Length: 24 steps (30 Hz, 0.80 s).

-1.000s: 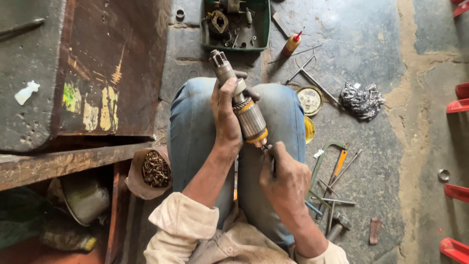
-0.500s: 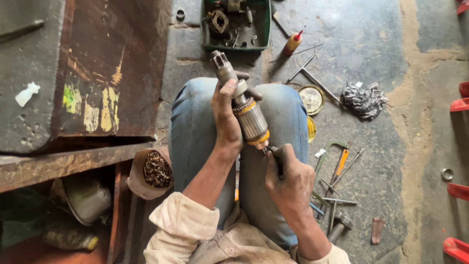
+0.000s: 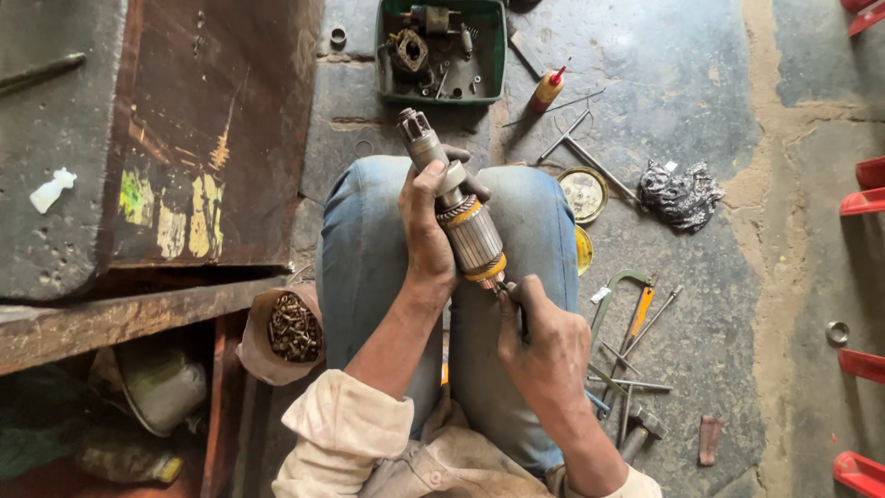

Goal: The person sits on the floor repairing an electric motor. They hold the motor armature between their knees and work on its commutator end with a hand tool, then fit the armature into the motor housing, handle brushes and small parts from a tray, and reassemble the motor components by hand.

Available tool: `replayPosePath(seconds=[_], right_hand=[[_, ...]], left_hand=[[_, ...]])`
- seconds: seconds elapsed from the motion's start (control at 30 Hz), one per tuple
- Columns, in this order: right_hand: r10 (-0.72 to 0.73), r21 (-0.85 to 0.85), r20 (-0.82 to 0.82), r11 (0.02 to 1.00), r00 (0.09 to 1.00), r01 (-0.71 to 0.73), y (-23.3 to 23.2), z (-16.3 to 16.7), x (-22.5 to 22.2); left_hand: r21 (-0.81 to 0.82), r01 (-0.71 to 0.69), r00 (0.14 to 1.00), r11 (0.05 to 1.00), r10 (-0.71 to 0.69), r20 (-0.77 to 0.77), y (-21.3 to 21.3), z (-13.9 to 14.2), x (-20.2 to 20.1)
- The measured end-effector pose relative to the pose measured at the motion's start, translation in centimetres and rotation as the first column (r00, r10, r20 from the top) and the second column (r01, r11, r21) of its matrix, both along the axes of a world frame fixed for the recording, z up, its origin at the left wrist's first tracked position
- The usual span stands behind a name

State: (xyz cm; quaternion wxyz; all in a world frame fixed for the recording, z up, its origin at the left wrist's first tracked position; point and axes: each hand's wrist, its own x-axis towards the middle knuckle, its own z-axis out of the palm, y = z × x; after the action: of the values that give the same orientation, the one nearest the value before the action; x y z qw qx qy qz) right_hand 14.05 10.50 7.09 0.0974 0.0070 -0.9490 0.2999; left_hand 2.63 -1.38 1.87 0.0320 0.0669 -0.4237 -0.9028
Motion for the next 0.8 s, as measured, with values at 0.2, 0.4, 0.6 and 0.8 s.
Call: replayPosePath(seconds=[0.2,0.4,0.6,0.8], right_hand=[[0.013,-0.007,-0.009,1.0,1.0,-0.013,0.15,0.01,0.11],[0.023,0.014,-0.019,1.0,1.0,-0.022,0.1,0.43,-0.11],[-0.005,0.115,0.062,0.993,0.998,-0.003,-0.04,0.21,0.29],[-0.005,-0.088,0.013,0.996,1.0,0.006,0.84,0.13,0.58]], left_hand=[[0.027,0.019,1.0,0.999,-0.019,0.02,-0.04,0.05,-0.11],[0.019,-0.001,0.999,1.0,0.001,0.035,-0.01,0.02,-0.19],[0.062,-0.016,0.995,0.998,0.009,0.104,0.08,0.35,-0.07],[0.101,0.011,1.0,0.995,-0.012,0.003,-0.08,0.99,-0.09]])
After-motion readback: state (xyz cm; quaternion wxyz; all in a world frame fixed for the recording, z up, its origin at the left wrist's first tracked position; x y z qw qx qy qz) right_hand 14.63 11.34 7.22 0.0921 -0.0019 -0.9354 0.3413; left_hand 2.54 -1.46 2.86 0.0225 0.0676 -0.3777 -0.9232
